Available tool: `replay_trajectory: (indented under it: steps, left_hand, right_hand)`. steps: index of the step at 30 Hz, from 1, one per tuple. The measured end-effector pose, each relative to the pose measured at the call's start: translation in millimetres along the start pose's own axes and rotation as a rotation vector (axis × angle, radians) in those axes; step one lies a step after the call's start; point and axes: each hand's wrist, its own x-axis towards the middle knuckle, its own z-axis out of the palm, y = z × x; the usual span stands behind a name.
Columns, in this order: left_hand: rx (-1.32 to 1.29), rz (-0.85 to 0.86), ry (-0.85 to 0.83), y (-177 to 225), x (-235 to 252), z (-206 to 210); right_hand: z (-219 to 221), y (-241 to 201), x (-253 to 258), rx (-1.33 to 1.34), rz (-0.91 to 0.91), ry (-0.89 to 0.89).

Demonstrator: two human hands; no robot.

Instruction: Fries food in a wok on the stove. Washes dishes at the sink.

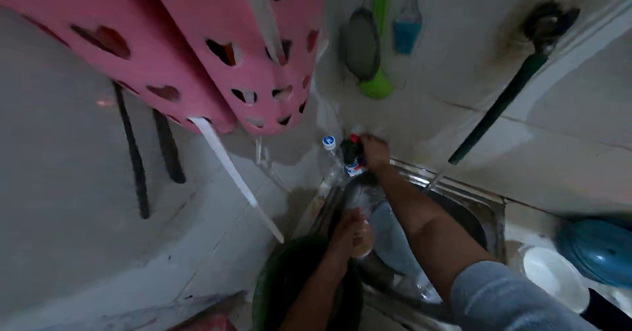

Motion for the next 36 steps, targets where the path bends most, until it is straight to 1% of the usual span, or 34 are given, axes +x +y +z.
replay_trajectory:
  steps: [1, 3, 6, 8, 10, 11, 12, 14, 15, 16, 18, 19, 21, 23, 26, 29, 33, 36]
  left_hand:
    - [0.000, 0.002, 0.003, -2, -4, -2]
    - [0.009, -0.009, 0.009, -2, -12, -6]
    - [0.022, 0.012, -0.021, -1, -24, -5]
    - [-0.004, 0.024, -0.046, -1, -31, -2]
    - [-0.046, 0.019, -0.056, 1, -38, 2]
    - [-0.067, 0.015, -0.058, 1, -41, 4]
    - [-0.086, 0.009, -0.055, 2, -44, 6]
    - [-0.114, 0.014, -0.042, 1, -53, 5]
    - [-0.118, 0.027, -0.040, -1, -59, 2]
    - [-0.117, 0.044, -0.038, -4, -65, -3]
    - [-0.136, 0.067, -0.014, -12, -82, -15]
    - [-0.147, 0.074, 0.002, -15, -89, -22]
    - [-0.162, 0.092, 0.026, -21, -103, -33]
    - [-0.172, 0.098, 0.049, -27, -113, -38]
    - [-0.173, 0.106, 0.048, -33, -121, -40]
    - [-0.161, 0.109, 0.026, -37, -129, -42]
    - [-0.187, 0.116, 0.011, -34, -136, -43]
    - [-0.181, 0.120, 0.003, -33, -140, -40]
  right_hand:
    - [2, -1, 0, -0.022, -0.002, 0.009]
    - [0, -4, -17, 0.063, 0.052, 0.058]
    - [1, 5, -81, 0.325, 0.147, 0.180]
    - [8, 19, -123, 0.478, 0.295, 0.156]
    - [12, 28, -152, 0.673, 0.538, 0.085]
    - [14, 31, -161, 0.786, 0.669, 0.084]
    - [14, 32, -168, 0.900, 0.760, 0.076]
    - [12, 35, -175, 1.085, 0.851, 0.010]
    - [11, 37, -178, 1.116, 0.877, 0.002]
    - [12, 43, -180, 1.054, 0.865, 0.000]
    - [11, 57, -190, 0.725, 0.746, -0.051]
    - [10, 61, -194, 0.592, 0.690, -0.111]
    - [13, 58, -204, 0.440, 0.631, -0.298]
    - [24, 45, -211, 0.365, 0.601, -0.426]
    - [37, 25, -207, 0.263, 0.603, -0.529]
    - [25, 19, -206, 0.223, 0.593, -0.530]
    - [-14, 32, -200, 0.175, 0.480, -0.502]
    - [-5, 40, -195, 0.161, 0.396, -0.550]
